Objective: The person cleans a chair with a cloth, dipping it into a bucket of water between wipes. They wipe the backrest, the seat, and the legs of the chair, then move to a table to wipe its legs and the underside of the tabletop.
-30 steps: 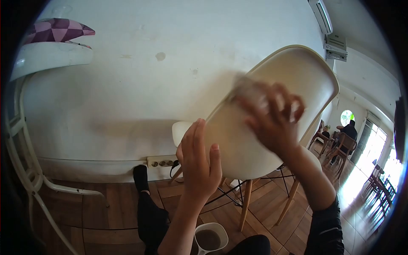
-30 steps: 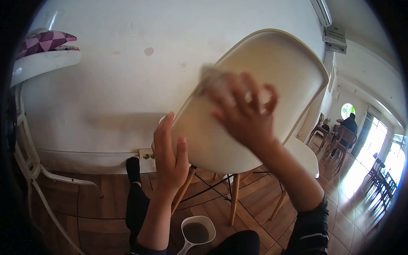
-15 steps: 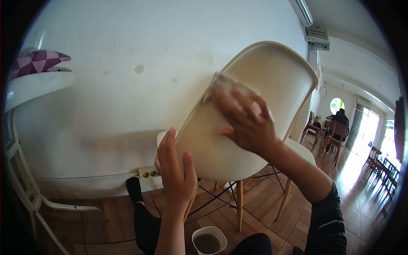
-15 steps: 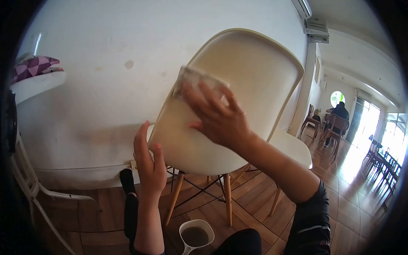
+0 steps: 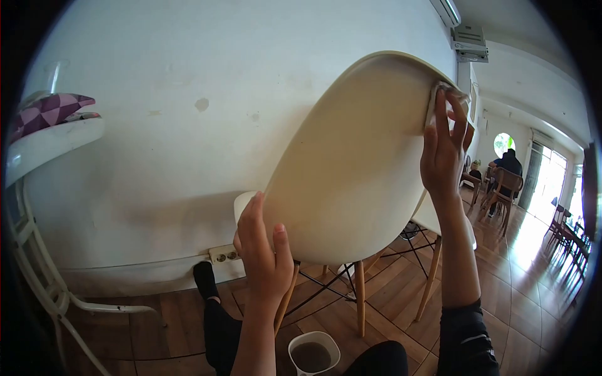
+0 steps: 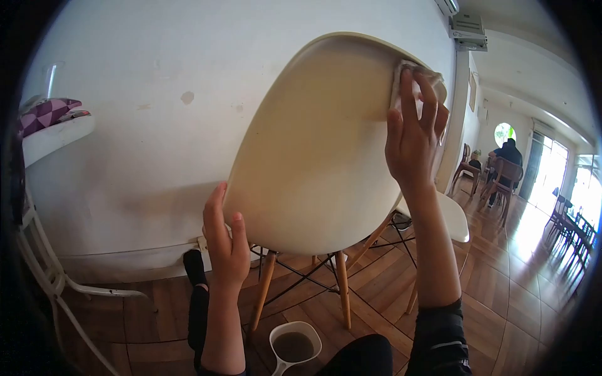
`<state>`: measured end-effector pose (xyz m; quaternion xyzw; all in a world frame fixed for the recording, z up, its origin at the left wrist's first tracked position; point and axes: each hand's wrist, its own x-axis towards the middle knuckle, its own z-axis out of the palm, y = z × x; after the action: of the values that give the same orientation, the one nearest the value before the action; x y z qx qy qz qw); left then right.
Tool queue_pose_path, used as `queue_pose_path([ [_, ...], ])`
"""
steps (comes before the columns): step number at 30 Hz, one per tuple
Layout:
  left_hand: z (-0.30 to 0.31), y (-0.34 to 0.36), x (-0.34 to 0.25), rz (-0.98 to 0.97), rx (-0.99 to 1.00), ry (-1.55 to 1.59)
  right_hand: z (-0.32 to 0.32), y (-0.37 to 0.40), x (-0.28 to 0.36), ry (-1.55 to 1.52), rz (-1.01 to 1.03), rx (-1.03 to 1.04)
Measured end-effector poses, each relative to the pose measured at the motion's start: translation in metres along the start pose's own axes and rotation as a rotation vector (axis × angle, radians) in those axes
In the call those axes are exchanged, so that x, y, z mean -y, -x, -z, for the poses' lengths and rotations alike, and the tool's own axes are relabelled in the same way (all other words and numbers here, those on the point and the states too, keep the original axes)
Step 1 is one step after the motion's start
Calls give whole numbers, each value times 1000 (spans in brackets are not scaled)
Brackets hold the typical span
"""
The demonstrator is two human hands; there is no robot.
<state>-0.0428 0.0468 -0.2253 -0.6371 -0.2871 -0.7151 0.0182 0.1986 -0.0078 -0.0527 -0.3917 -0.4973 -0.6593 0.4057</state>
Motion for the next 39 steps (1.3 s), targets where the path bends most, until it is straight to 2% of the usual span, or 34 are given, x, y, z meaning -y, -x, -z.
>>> queue_pose_path([
  [3,1,0,0,4,4,10,-2,-7,22,69,-21,-71],
  [6,0,0,-2,14,2,22,-7,-17,50,-94,85,-92],
  [10,-1,1,-2,25,-6,56,-18,-11,101,-212,253,-31],
  [11,0,1,-2,28,-3,56,-13,-9,119,-208,231,11],
  [17,9,-1,-6,39,-21,25,-11,30,142,-343,308,142],
  [20,10,0,-6,20,-34,24,-11,47,145,-450,494,226],
  [23,11,0,-5,3,-29,22,-8,43,135,-412,618,240],
  [26,9,2,-1,28,-33,26,-9,30,121,-392,617,266],
  [29,6,4,3,42,-24,25,-16,1,93,-117,430,142],
  [31,6,3,4,57,-31,29,-5,-25,70,-73,288,34],
  [33,6,1,3,61,-32,36,1,-42,55,-166,173,-43],
  [35,4,1,2,59,-35,45,-4,-37,69,-144,154,-88],
  [39,-1,3,0,21,-26,60,-17,4,113,-224,320,115],
])
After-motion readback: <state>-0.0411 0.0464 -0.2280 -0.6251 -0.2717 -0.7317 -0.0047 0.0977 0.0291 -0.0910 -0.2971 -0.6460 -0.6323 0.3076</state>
